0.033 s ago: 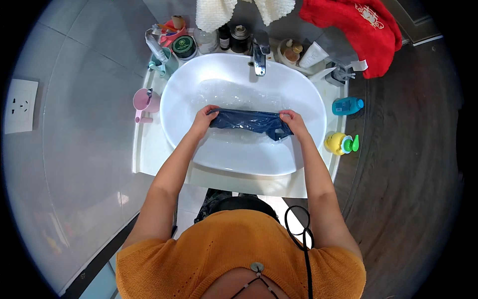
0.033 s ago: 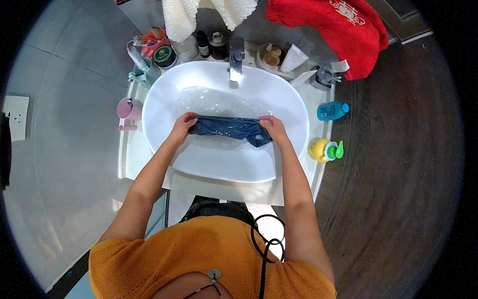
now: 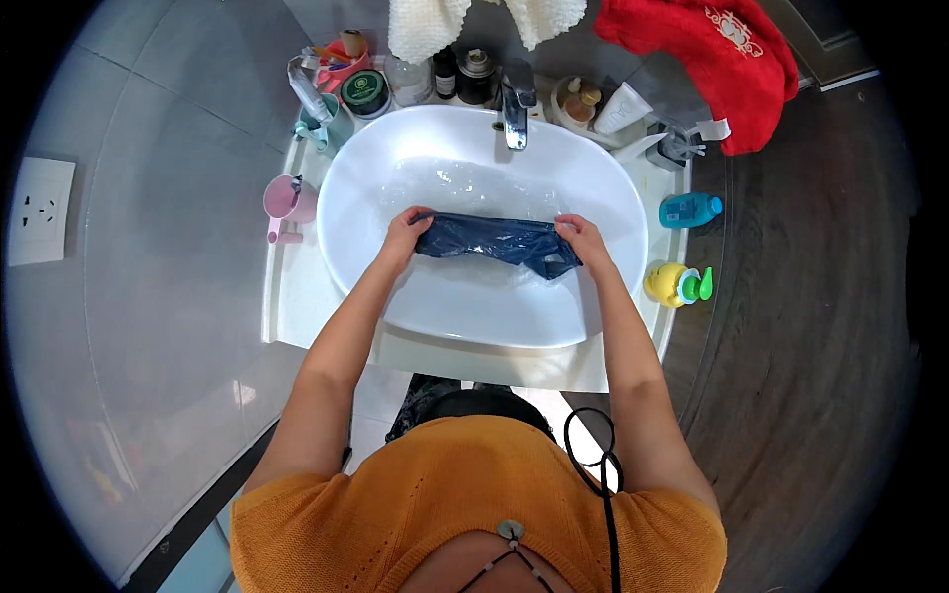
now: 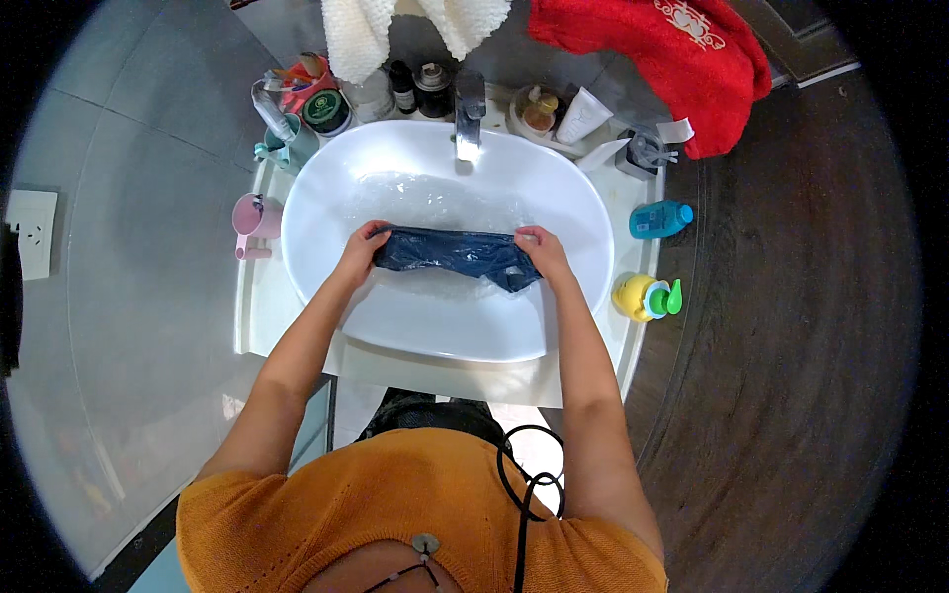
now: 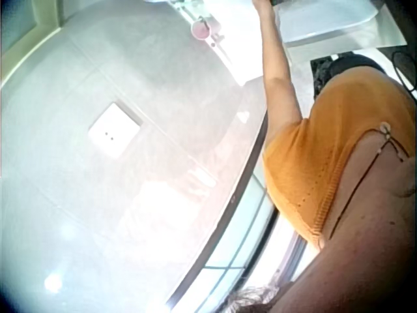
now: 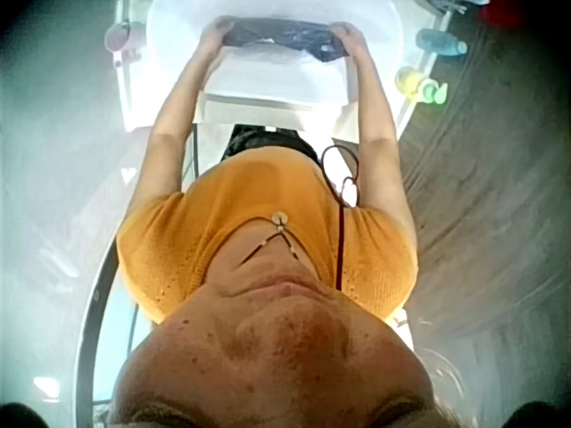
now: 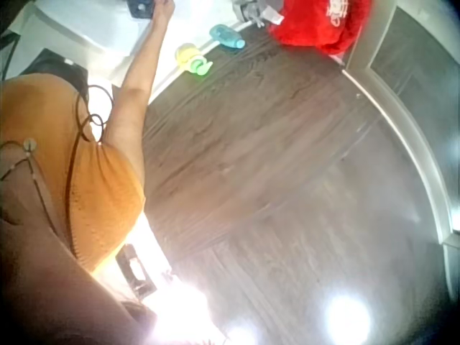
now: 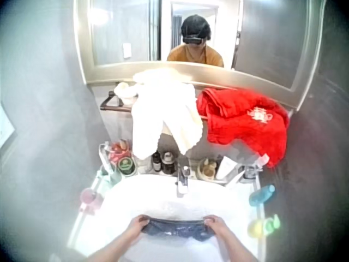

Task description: The person rinses a blue cloth in a sink, wrings it out, and then wipes the exterior surfaces of a portable speaker on a counter.

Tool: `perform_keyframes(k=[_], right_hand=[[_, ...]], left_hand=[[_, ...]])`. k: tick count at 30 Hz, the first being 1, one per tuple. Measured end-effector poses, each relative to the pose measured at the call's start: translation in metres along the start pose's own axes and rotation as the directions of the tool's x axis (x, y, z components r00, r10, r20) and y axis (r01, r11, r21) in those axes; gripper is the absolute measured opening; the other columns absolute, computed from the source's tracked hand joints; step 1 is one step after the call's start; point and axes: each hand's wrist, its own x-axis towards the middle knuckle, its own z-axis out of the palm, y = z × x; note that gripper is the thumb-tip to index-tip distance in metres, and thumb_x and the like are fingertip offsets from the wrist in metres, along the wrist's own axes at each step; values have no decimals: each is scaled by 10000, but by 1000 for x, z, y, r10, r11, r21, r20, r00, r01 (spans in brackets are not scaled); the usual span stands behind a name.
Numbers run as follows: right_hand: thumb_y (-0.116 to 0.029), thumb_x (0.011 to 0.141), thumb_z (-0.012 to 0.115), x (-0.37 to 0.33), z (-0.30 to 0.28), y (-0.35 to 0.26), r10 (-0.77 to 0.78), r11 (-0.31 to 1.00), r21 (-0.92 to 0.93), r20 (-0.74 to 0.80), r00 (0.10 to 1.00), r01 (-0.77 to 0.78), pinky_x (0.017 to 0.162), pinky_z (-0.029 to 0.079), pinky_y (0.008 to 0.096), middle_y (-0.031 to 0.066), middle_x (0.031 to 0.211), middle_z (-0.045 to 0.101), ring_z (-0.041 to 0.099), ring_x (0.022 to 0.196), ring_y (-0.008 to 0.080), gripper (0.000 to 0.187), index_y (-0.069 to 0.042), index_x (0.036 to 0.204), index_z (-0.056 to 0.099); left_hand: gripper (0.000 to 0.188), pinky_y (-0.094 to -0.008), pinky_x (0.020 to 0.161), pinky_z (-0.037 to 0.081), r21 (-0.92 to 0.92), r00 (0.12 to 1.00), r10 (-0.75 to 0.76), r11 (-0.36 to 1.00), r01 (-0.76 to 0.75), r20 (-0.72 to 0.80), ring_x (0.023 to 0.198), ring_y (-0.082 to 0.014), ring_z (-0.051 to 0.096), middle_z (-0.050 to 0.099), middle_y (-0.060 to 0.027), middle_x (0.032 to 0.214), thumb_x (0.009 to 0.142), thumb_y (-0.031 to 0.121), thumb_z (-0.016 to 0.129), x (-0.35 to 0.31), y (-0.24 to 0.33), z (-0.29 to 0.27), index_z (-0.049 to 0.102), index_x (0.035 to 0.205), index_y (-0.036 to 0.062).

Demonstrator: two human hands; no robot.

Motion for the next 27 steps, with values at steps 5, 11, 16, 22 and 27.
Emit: perform_keyframes(k=[5, 11, 16, 22, 27], right_hand=[[-295, 729, 667, 14, 7, 4, -280, 895, -401, -165, 946, 195, 786, 448, 366, 152, 1013, 573, 550, 922, 278, 389, -124, 1071, 590], [-274, 680, 691, -30, 67, -26, -501, 588, -693, 95, 860, 419, 869, 413, 432, 167, 1214, 447, 456, 1069, 350, 506, -181, 1150, 527], [-119, 695, 640, -43, 85, -4, -407, 465, -712, 356, 841, 526, 856, 417, 439, 136, 1193, 471, 475, 1052, 351, 526, -201, 1189, 478], [1, 715, 512, -30, 119, -8, -283, 914, -355, -211, 936, 196, 885, 410, 402, 185, 1194, 479, 490, 1050, 367, 589, -126, 1276, 388], [-73, 773, 521, -59, 136, -74, -353, 935, 78, 88, 931, 347, 810, 449, 356, 198, 1044, 565, 572, 912, 347, 519, -140, 1269, 385]], left_hand=[[450, -324, 820, 437, 703, 940, 335, 653, -282, 66, 976, -277, 531, 541, -169, 1073, 744, 182, 650, 13, -8, -4, 501, 1151, 59], [718, -378, 885, 418, 938, 911, 237, -1, -348, 338, 1099, -349, 431, 389, -164, 1261, 644, 151, 685, -10, -14, 16, 366, 1286, 134], [531, -363, 791, 457, 952, 941, 274, 171, -252, 200, 990, -274, 514, 520, -130, 1060, 677, 32, 582, -7, -33, 12, 439, 1183, 106], [376, -407, 789, 446, -372, 960, -175, 895, 247, 217, 938, -226, 545, 564, -71, 1058, 770, 148, 580, 3, -58, 30, 498, 1136, 117], [391, -471, 781, 452, -678, 907, -237, 605, 418, 348, 924, -249, 547, 573, -88, 1032, 860, 426, 471, 1, -59, 48, 507, 1117, 133]])
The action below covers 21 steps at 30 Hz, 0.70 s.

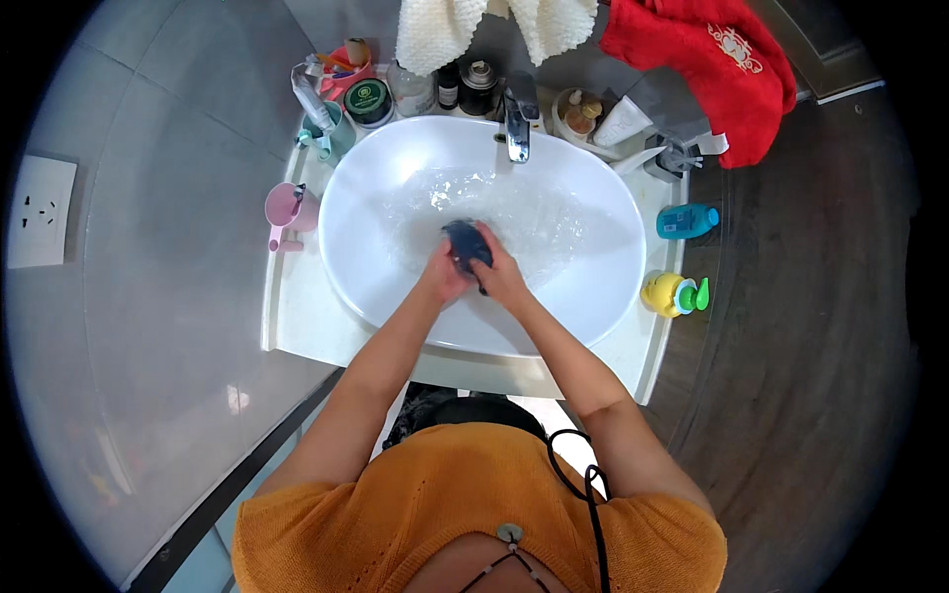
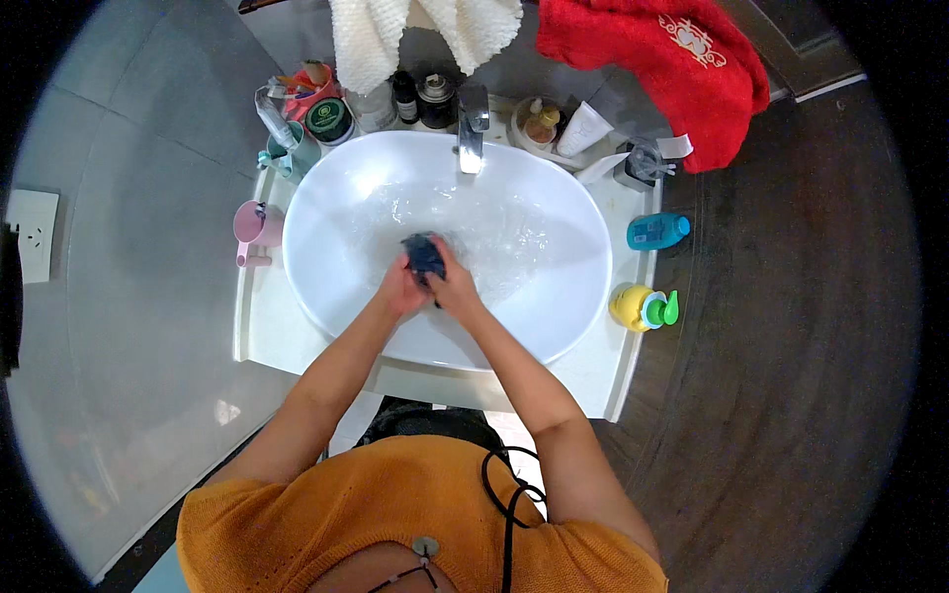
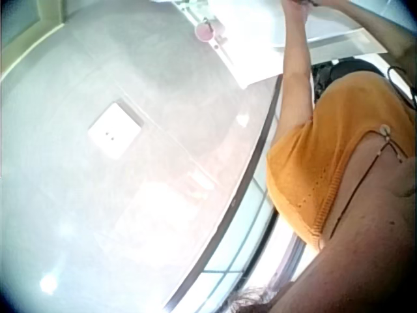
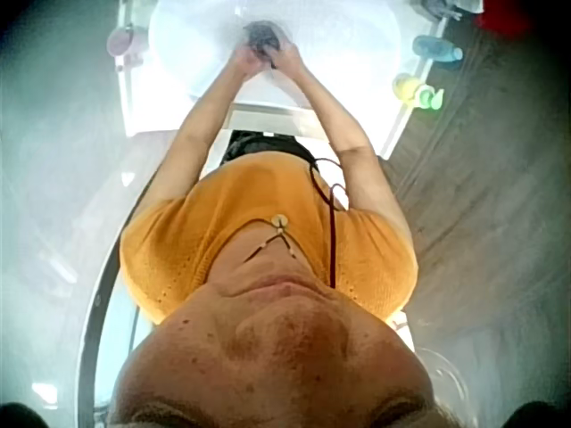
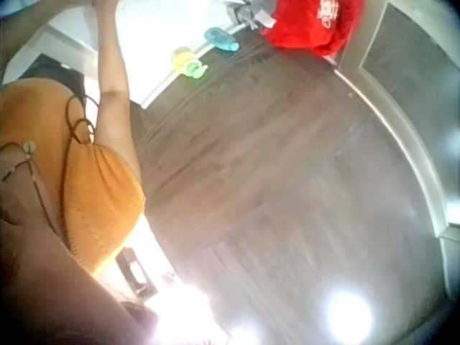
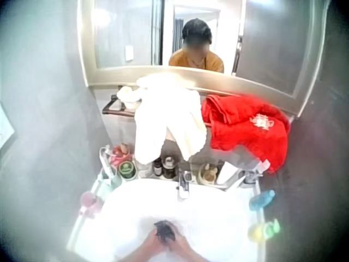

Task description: The person rinses a blue cloth in a sink, wrings it out, and then wipes the exterior surfaces of a portable speaker on a counter.

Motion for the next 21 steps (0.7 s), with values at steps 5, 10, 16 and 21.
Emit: perform_keyframes(k=[5, 10, 16, 21], right_hand=[[-220, 786, 596, -24, 8, -76, 119, 993, -10, 172, 978, -119, 668, 472, 351, 186, 833, 608, 603, 749, 309, 210, -111, 965, 581], [-345, 792, 574, -13, 18, -39, 10, 953, -301, -101, 995, -40, 561, 457, 418, 175, 674, 600, 591, 636, 354, 271, -79, 839, 590], [-311, 843, 478, 6, 14, -28, -128, 865, -498, -331, 935, -58, 576, 453, 453, 192, 715, 607, 586, 642, 371, 264, -69, 867, 580], [-309, 876, 436, 18, -18, -20, -84, 811, -580, -244, 966, -76, 622, 452, 429, 163, 784, 606, 580, 716, 359, 261, -98, 867, 589]], left_hand=[[373, -381, 703, 492, 28, 975, 218, 976, -217, -49, 823, -210, 573, 578, -83, 941, 829, 436, 530, -37, 15, 58, 525, 1022, 117], [322, -290, 575, 488, 199, 947, 277, 949, -244, -161, 667, -160, 571, 574, -55, 788, 798, 361, 606, -9, 15, 49, 535, 993, 115], [192, -298, 596, 479, 85, 941, 239, 971, -225, -240, 669, -164, 576, 583, -45, 774, 859, 232, 456, -12, -6, 66, 561, 877, 72], [167, -279, 552, 455, 160, 924, 239, 967, -199, -299, 660, -144, 576, 578, -31, 765, 841, 187, 470, -19, -27, 66, 571, 841, 55]])
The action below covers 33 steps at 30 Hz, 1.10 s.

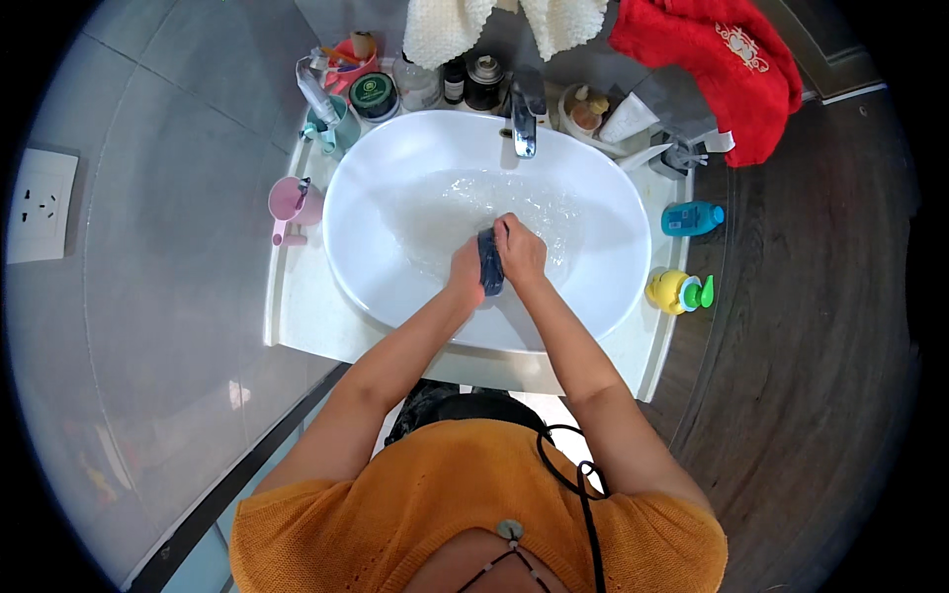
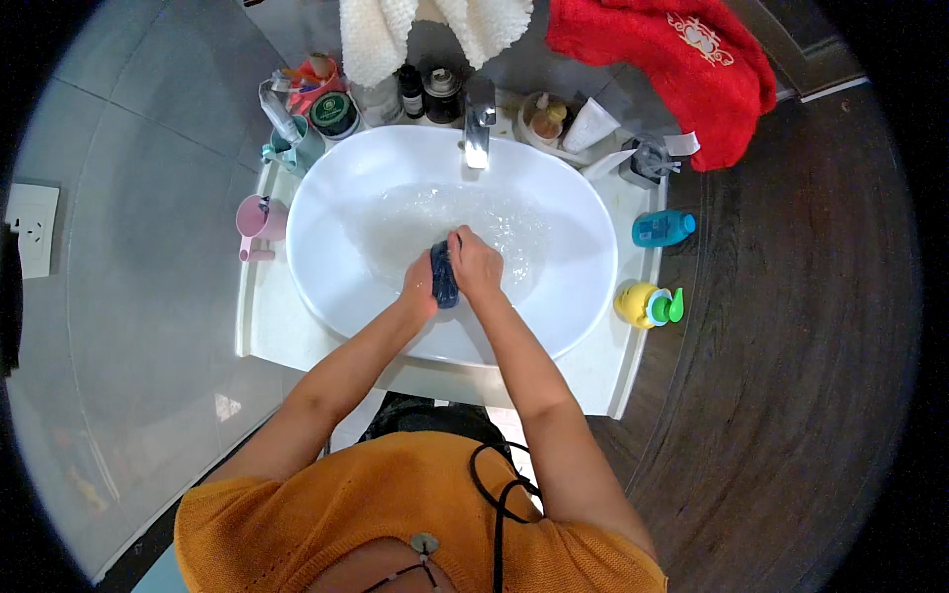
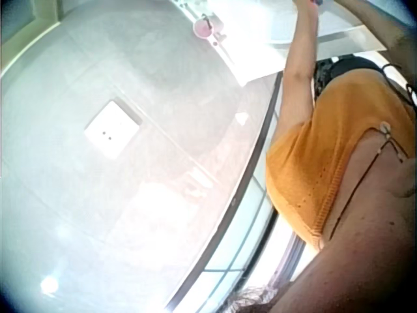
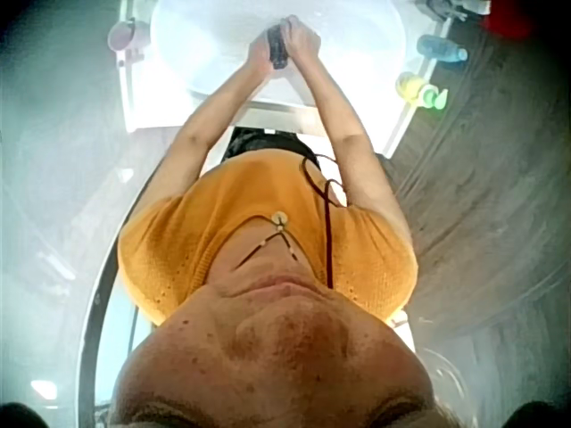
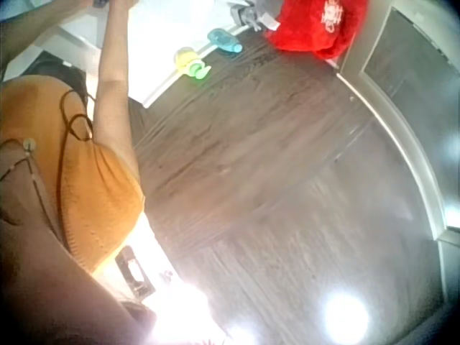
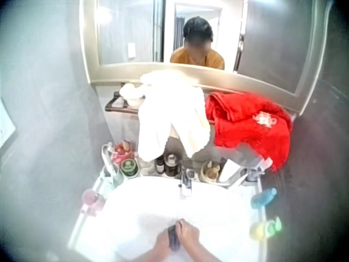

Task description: The person rinses a blue cloth in a sink, wrings it out, and then wipes the exterior surfaces of a portable speaker on a counter.

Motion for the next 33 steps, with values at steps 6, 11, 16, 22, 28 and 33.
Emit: perform_keyframes(k=[6, 11, 16, 22, 28, 33], right_hand=[[-395, 806, 538, 2, -37, 64, -29, 978, -184, 342, 939, 97, 731, 456, 381, 110, 966, 570, 559, 900, 282, 376, -179, 1114, 545], [-197, 685, 691, 0, -49, 66, -361, 883, -318, 13, 932, 346, 808, 431, 376, 127, 1112, 508, 507, 979, 298, 424, -126, 1084, 565], [-176, 689, 688, 0, -18, 58, -270, 950, -140, 88, 959, 280, 793, 445, 372, 83, 1075, 523, 512, 972, 272, 406, -142, 1074, 567], [-175, 700, 676, -16, 26, 66, -13, 982, -185, 42, 999, 20, 768, 456, 362, 78, 992, 526, 520, 922, 261, 359, -194, 1047, 587], [-206, 721, 657, 1, 7, 92, 43, 992, -123, 81, 996, -33, 759, 444, 361, 90, 935, 534, 514, 893, 267, 173, -172, 890, 675], [-171, 738, 634, 15, -59, 73, -188, 982, 3, -30, 982, 188, 799, 428, 346, 85, 1016, 543, 499, 912, 260, 176, -182, 904, 689]], left_hand=[[277, -309, 719, 449, 671, 917, 376, 647, -362, 132, 775, -194, 570, 578, -75, 788, 831, 314, 543, 18, 38, -43, 587, 918, 54], [410, -396, 890, 387, 866, 585, 650, -264, -425, 485, 1047, -316, 465, 514, -159, 1073, 764, 270, 618, 26, 54, -76, 528, 1112, 72], [458, -409, 897, 387, 741, 503, 560, -601, -300, 658, 1058, -328, 450, 484, -139, 1158, 702, 143, 648, 9, 60, -54, 528, 1143, 108], [399, -377, 832, 429, 805, 733, 441, -542, -242, 517, 1006, -284, 486, 526, -78, 1072, 672, 115, 658, 27, 57, -55, 575, 1059, 163], [307, -343, 781, 441, 859, 828, 330, -410, -307, 453, 944, -267, 522, 565, -110, 970, 683, 163, 673, 27, 71, -49, 620, 978, 99], [223, -293, 716, 450, 759, 749, 327, 127, -639, 576, 804, -225, 579, 603, -108, 901, 755, 163, 632, 14, 98, -46, 639, 925, 20]])
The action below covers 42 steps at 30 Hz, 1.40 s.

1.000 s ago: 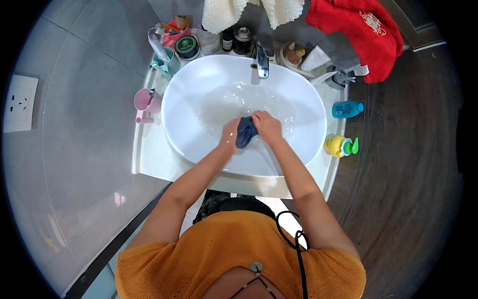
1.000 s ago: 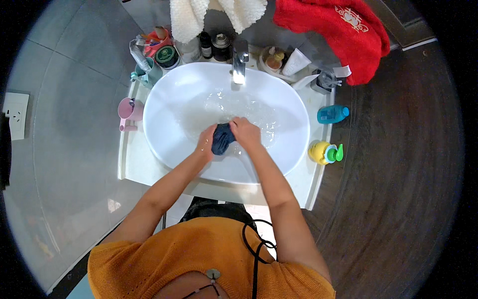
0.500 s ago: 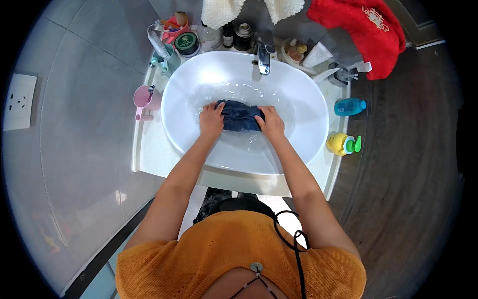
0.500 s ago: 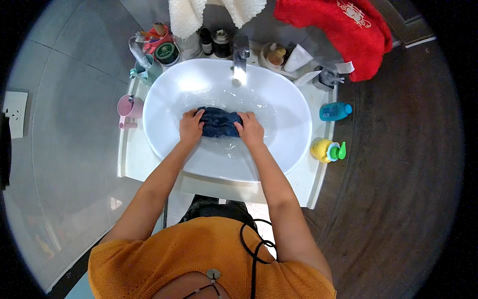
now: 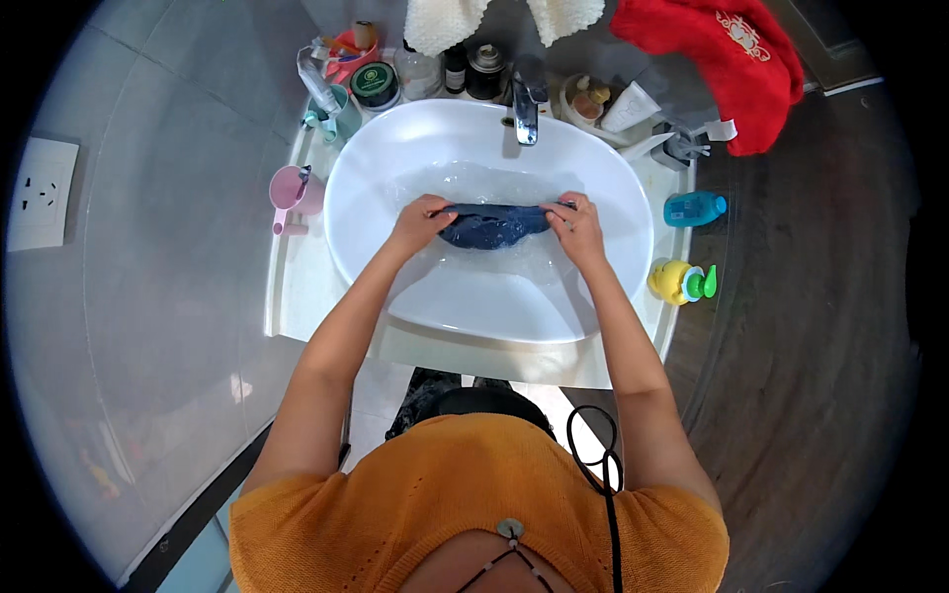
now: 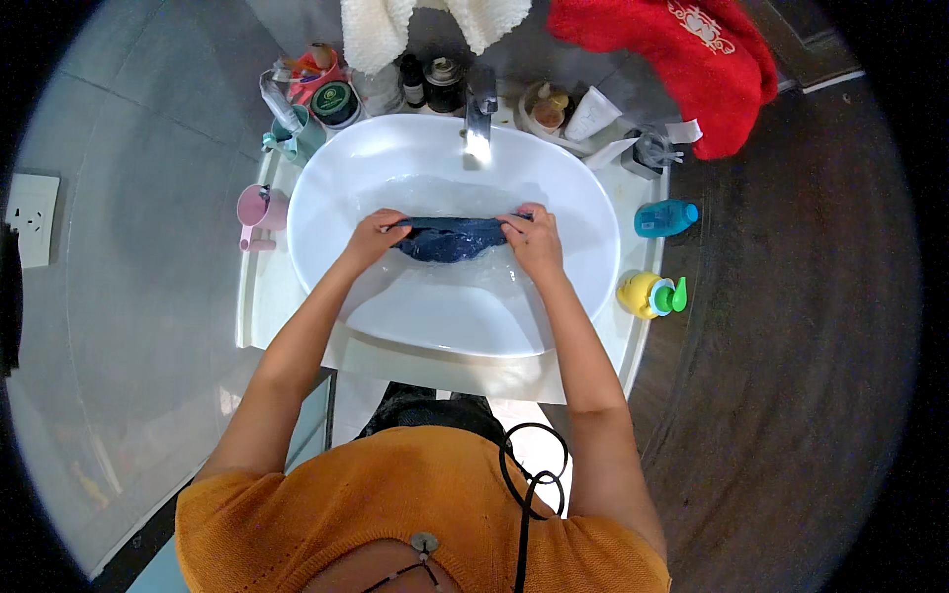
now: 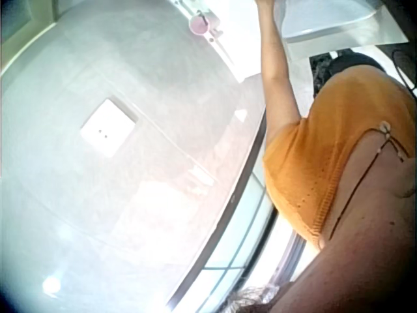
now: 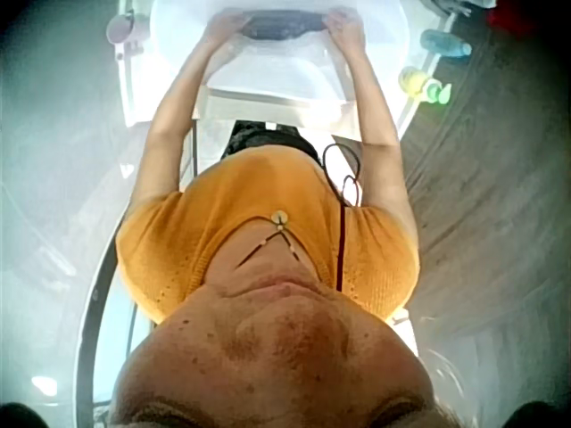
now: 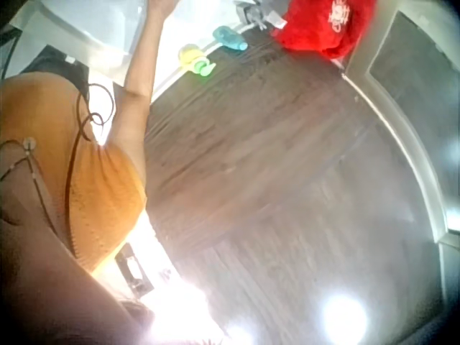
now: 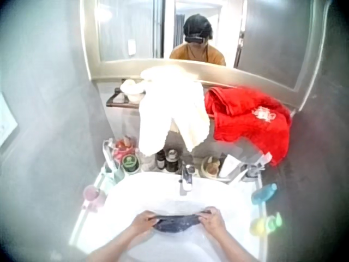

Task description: The person rinses a blue cloth in a sink, wrings it out, and then wipes the exterior surfaces of a portable speaker on a counter.

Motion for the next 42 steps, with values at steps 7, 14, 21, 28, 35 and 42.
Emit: perform_keyframes(k=[7, 14, 21, 28, 35, 42], right_hand=[[-120, 851, 522, 24, -63, -34, 94, 891, 445, 7, 996, -87, 776, 409, 233, 52, 846, 604, 525, 781, 126, 163, -22, 953, 605], [-114, 874, 512, 17, -59, -38, 181, 726, 639, 176, 967, -253, 598, 370, 200, -45, 701, 464, 425, 653, 55, 126, -45, 965, 564], [-72, 765, 601, 9, -13, 13, 364, 866, 292, 188, 912, -406, 735, 453, 283, 76, 869, 564, 555, 778, 183, 289, -71, 1051, 561], [-231, 722, 659, -15, 49, -1, -118, 961, -224, 189, 975, 160, 966, 311, 479, 134, 1337, 339, 329, 1219, 312, 570, -171, 1246, 443], [-369, 794, 557, -46, 93, 16, 102, 884, -462, 347, 932, 75, 1022, 184, 535, 124, 1418, 195, 203, 1296, 306, 642, -198, 1349, 283], [-255, 724, 650, -11, 46, 25, 203, 964, 25, 576, 792, -265, 945, 351, 425, 167, 1335, 328, 372, 1177, 357, 620, -125, 1280, 409]], left_hand=[[168, -235, 739, 425, -41, 978, 207, 978, -207, 0, 806, -136, 559, 608, -61, 878, 800, 57, 577, 2, 101, -40, 617, 953, 0], [176, -224, 712, 441, -91, 994, 77, 993, -71, 72, 786, -102, 555, 618, -32, 835, 785, 32, 573, -12, 114, -45, 615, 953, -1], [322, -282, 790, 446, 26, 994, 107, 994, -107, 12, 902, -217, 564, 603, -94, 972, 718, 85, 659, 10, 37, -11, 592, 1033, 82], [728, -467, 1005, 260, 767, 994, 42, 633, -107, 104, 1251, -313, 296, 269, -154, 1380, 710, 336, 662, -5, -2, 43, 329, 1328, 144], [654, -508, 1032, 170, 860, 979, 142, 471, -199, 149, 1311, -265, 197, 157, -99, 1440, 776, 254, 583, -8, -47, 62, 279, 1353, 199], [485, -406, 964, 321, 216, 984, 154, 968, -132, -88, 1155, -249, 410, 467, -110, 1225, 782, 100, 500, 0, -61, 42, 429, 1254, 186]])
